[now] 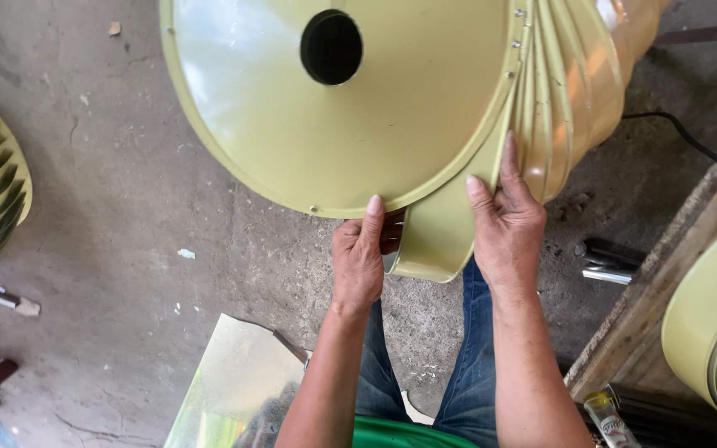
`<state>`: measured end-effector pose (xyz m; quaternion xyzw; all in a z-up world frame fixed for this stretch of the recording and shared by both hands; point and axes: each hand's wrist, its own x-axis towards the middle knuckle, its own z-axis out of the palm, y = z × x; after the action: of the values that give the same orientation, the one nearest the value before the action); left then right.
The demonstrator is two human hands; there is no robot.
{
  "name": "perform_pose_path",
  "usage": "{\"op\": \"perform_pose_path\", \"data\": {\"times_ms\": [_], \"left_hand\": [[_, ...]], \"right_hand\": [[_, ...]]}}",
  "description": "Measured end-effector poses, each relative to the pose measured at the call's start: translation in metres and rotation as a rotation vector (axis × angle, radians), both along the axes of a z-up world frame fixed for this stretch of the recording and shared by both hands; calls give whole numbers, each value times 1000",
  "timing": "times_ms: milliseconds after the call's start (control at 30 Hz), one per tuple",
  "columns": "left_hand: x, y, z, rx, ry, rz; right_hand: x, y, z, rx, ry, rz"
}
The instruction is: The person attaches curved metal blades around a circular fan hub, aligning each blade against the hub edge and securing it with a rivet tool, occasionally using a power drill, then presses the assembled blades to seat them.
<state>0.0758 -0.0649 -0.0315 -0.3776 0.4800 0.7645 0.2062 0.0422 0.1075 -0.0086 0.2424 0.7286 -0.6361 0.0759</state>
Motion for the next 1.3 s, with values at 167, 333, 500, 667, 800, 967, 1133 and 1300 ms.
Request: {"op": "perform_pose_path", "data": {"times_ms": [167, 333, 500, 667, 800, 967, 1133, 1300], "left_hand": [[1, 2, -5, -79, 15, -20], [-5, 6, -4, 11, -33, 74], [-6, 5, -4, -40, -67, 31], [-1, 0, -13, -11, 13, 88], [-1, -4, -15, -31, 29, 79], [-17, 4, 6, -81, -24, 49], [-7, 3, 1, -50, -15, 67], [7, 1, -11, -21, 38, 102]], "right_hand": [[28, 25, 25, 144, -214, -49], [72, 50, 3, -3, -125, -291], [64, 28, -1, 119, -299, -123], [87, 25, -35, 23, -189, -176], [94, 15, -53, -120, -155, -221], [57, -14, -14, 338, 30, -55], [50, -21, -12, 514, 54, 20], [53, -23, -16, 463, -30, -4]]}}
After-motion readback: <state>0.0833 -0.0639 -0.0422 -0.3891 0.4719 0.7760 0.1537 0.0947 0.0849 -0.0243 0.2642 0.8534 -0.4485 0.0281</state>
